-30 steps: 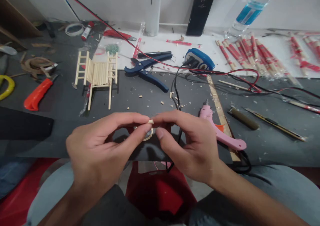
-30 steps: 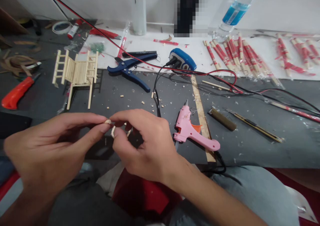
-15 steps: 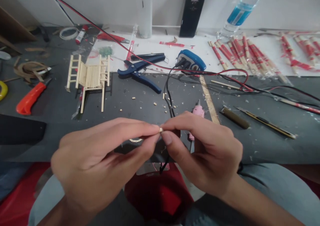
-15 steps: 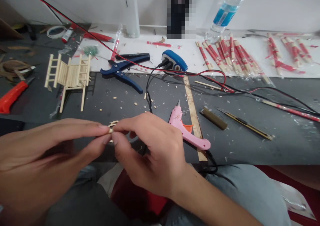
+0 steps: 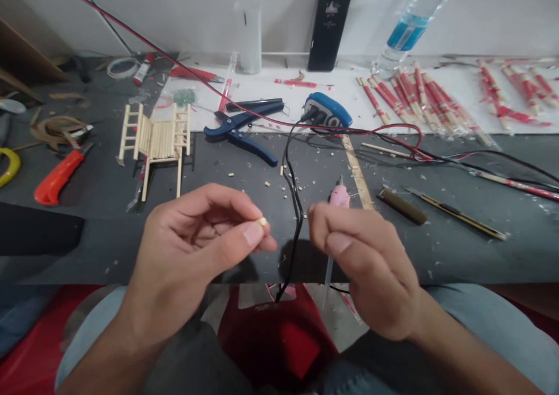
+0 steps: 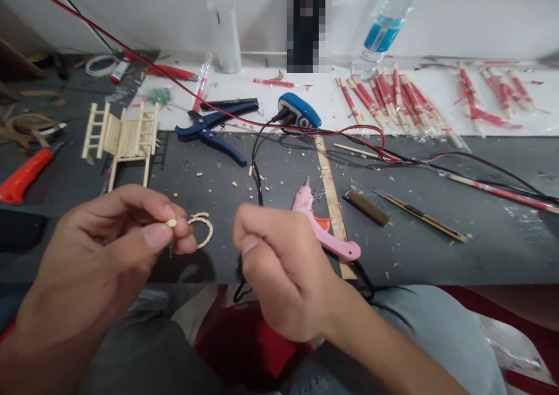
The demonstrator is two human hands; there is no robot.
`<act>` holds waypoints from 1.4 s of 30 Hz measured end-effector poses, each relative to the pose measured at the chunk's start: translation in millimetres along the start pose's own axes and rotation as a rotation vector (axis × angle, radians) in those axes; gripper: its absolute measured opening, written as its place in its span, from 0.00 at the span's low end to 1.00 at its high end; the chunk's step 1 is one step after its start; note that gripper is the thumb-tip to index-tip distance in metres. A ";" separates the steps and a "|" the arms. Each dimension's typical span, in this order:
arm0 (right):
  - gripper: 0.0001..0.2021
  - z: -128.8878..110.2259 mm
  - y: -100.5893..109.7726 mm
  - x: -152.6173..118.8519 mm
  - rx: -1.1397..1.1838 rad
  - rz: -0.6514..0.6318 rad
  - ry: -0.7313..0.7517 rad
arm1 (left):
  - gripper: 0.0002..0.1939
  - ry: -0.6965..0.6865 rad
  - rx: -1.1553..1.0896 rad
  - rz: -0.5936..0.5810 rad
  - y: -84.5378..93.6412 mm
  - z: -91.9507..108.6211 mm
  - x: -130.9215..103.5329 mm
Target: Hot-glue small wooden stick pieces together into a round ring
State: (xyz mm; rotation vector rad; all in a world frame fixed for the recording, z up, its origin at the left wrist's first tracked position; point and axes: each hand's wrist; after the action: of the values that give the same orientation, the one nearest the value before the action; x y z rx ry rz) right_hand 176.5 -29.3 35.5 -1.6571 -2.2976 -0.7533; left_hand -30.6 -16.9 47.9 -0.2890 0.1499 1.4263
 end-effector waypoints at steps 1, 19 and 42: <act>0.12 -0.8 1.5 -2.1 0.005 -0.103 0.027 | 0.06 -0.013 -0.026 0.015 1.4 1.2 2.0; 0.14 24.6 82.9 -52.2 -0.862 -0.461 -0.209 | 0.06 -0.146 -0.059 0.168 4.8 8.5 15.4; 0.15 -3.8 31.1 -53.7 0.487 0.266 -0.352 | 0.05 -0.017 -0.167 0.096 -37.1 -11.4 -0.7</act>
State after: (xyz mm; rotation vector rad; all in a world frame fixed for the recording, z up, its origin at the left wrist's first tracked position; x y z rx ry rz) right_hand 223.6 -68.0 23.2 -1.8949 -2.1577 0.1608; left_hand 6.7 -25.1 41.2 -0.4111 0.0309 1.5395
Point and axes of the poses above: each hand's wrist, its own x-axis towards the middle knuckle, its own y-axis out of the back of the hand, z = x × y, and after that the axes turned 12 degrees about y, right-handed
